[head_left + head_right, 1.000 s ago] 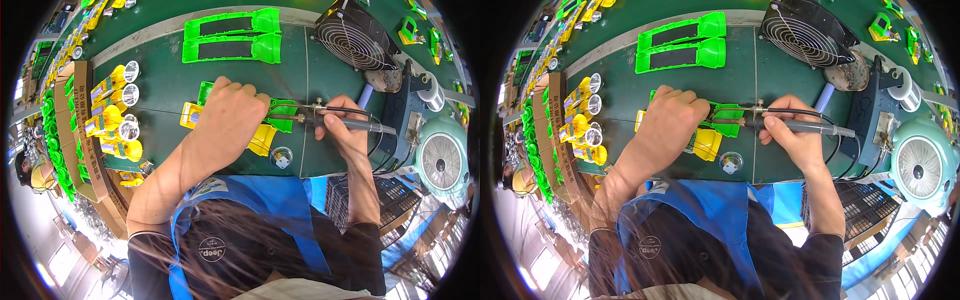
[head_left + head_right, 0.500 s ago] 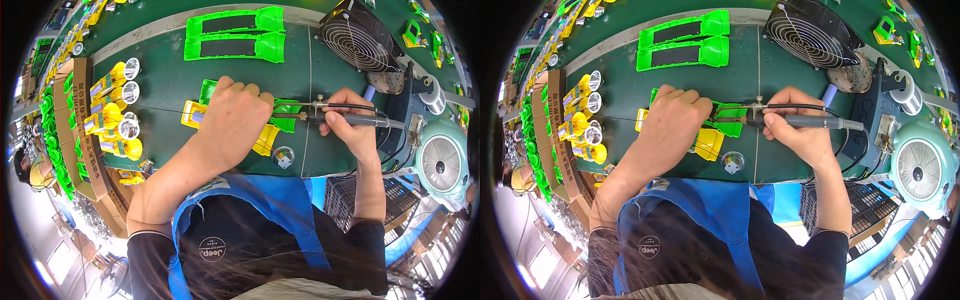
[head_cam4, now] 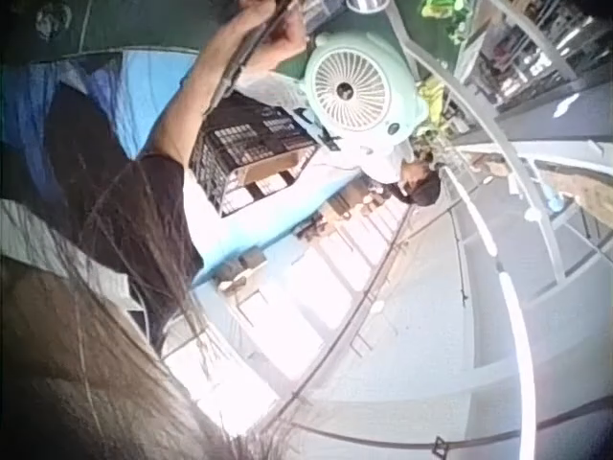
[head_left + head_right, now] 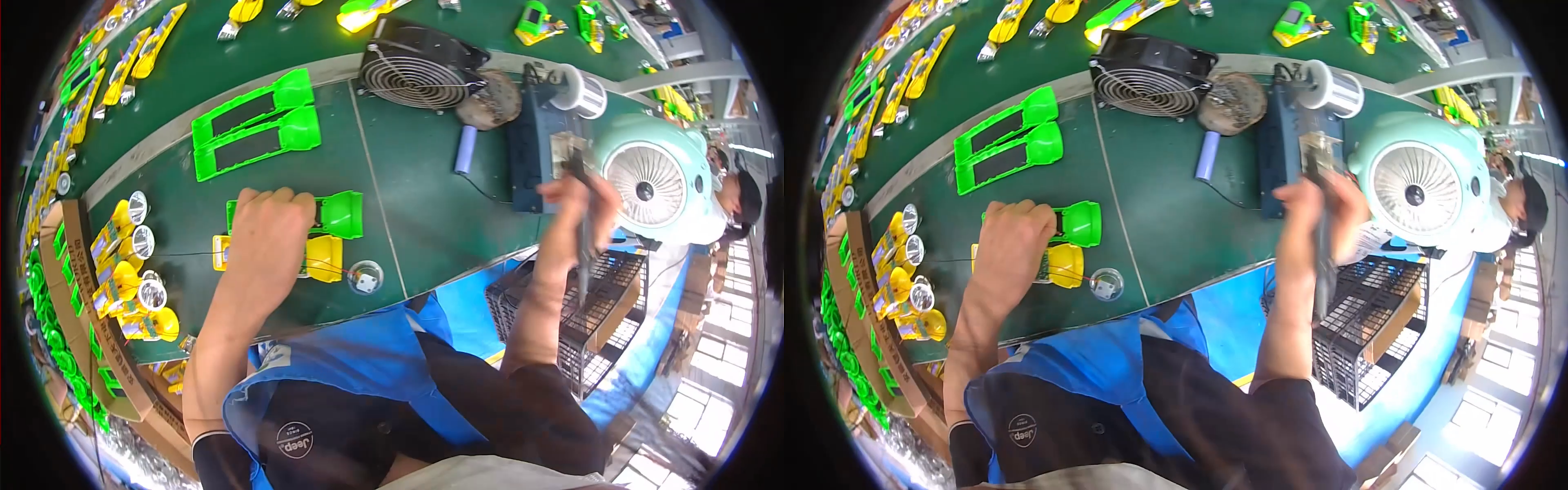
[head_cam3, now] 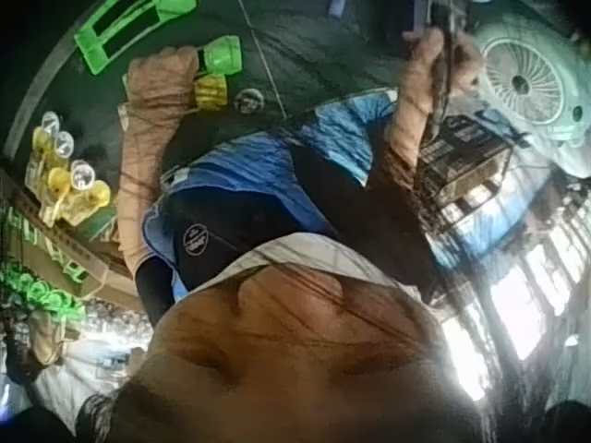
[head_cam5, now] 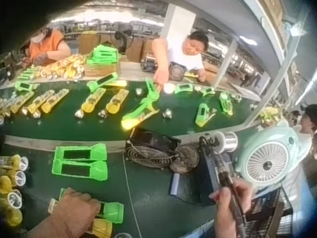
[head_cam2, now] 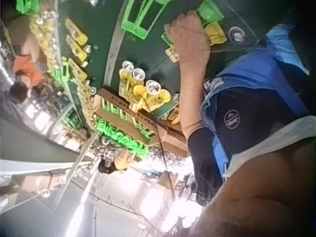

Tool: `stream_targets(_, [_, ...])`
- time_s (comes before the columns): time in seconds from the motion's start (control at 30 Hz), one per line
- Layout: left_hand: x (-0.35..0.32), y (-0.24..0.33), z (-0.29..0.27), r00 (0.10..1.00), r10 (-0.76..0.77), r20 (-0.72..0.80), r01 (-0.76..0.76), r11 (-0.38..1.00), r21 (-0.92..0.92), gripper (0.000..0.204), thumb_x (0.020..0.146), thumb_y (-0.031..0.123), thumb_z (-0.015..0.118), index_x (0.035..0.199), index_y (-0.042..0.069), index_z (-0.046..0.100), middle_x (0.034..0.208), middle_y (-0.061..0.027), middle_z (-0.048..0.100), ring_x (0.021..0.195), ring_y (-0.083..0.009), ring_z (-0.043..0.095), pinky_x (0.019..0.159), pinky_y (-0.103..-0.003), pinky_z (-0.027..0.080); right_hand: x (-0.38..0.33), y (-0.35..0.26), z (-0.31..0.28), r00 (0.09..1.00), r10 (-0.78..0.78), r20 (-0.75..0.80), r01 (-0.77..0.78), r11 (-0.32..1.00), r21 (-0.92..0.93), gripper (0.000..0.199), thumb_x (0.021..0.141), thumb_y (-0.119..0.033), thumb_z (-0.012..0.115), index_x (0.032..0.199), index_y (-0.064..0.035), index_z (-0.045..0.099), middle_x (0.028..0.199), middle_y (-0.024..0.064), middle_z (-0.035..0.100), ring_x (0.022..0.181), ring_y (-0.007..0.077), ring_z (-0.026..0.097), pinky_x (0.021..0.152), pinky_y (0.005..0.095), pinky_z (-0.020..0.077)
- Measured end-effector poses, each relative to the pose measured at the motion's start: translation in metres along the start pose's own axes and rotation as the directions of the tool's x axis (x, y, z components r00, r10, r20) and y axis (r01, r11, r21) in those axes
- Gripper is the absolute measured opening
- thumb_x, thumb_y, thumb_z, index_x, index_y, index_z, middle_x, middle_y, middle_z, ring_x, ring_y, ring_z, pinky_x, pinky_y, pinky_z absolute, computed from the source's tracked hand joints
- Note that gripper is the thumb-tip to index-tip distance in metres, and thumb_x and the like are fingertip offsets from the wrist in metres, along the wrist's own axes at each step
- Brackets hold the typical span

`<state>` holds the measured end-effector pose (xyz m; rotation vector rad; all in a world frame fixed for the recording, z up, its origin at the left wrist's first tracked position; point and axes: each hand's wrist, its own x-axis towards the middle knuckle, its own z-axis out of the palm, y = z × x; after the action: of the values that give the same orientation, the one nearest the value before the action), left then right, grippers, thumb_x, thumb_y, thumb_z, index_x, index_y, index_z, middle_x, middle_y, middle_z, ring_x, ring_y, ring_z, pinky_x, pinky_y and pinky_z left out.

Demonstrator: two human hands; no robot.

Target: Soldering electrical components and wires onto circuit boards for flashlight assembly at a production line station.

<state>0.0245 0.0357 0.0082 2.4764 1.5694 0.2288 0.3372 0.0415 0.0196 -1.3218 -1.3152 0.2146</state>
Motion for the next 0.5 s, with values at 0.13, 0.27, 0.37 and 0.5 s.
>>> stream_targets(0.13, [-0.003, -0.003, 0.001, 1.000, 0.000, -0.027, 0.001, 1.000, 0.023, 0.009, 0.083, 0.010, 0.054, 0.074, 0.008, 0.057, 0.072, -0.0088, 0.057, 0.073, -0.0292, 0.057, 0.070, -0.040, 0.040, -0.002, 0.025, 0.004, 0.977, -0.202, 0.070, 0.213, 0.949, -0.232, 0.023, 0.082, -0.009, 0.071, 0.102, -0.0031, 0.061, 0.087, 0.0093, 0.066, 0.075, 0.0178, 0.064, 0.069, 0.0302, 0.0507])
stream_targets(0.27, [0.002, -0.001, 0.007, 0.999, 0.029, -0.044, -0.027, 0.998, 0.048, 0.010, 0.082, 0.011, 0.052, 0.074, 0.008, 0.057, 0.074, -0.0082, 0.058, 0.076, -0.0272, 0.059, 0.071, -0.039, 0.040, -0.004, 0.018, -0.009, 0.992, 0.042, 0.118, -0.032, 0.996, -0.084, 0.024, 0.086, -0.011, 0.066, 0.104, -0.0005, 0.055, 0.087, 0.0114, 0.065, 0.077, 0.0169, 0.064, 0.069, 0.0303, 0.0499])
stream_targets(0.37, [-0.003, 0.002, 0.011, 0.995, 0.014, -0.101, -0.015, 1.000, -0.002, 0.004, 0.079, 0.007, 0.055, 0.075, 0.008, 0.056, 0.073, -0.0070, 0.058, 0.075, -0.0257, 0.059, 0.071, -0.039, 0.040, -0.004, 0.009, -0.012, 0.984, 0.113, 0.141, -0.159, 0.913, 0.377, 0.022, 0.092, -0.018, 0.057, 0.102, 0.0008, 0.052, 0.085, 0.0134, 0.062, 0.069, 0.0186, 0.062, 0.064, 0.0282, 0.0491])
stream_targets(0.5, [-0.011, -0.007, 0.015, 0.985, -0.040, -0.168, 0.014, 0.988, -0.157, 0.005, 0.081, 0.005, 0.059, 0.080, 0.007, 0.055, 0.073, -0.0066, 0.058, 0.073, -0.0268, 0.058, 0.072, -0.039, 0.041, -0.016, -0.008, 0.022, 0.741, 0.240, 0.628, -0.575, 0.709, 0.408, 0.025, 0.090, -0.021, 0.060, 0.097, 0.0016, 0.053, 0.075, 0.0122, 0.061, 0.065, 0.0184, 0.062, 0.060, 0.0290, 0.0505])
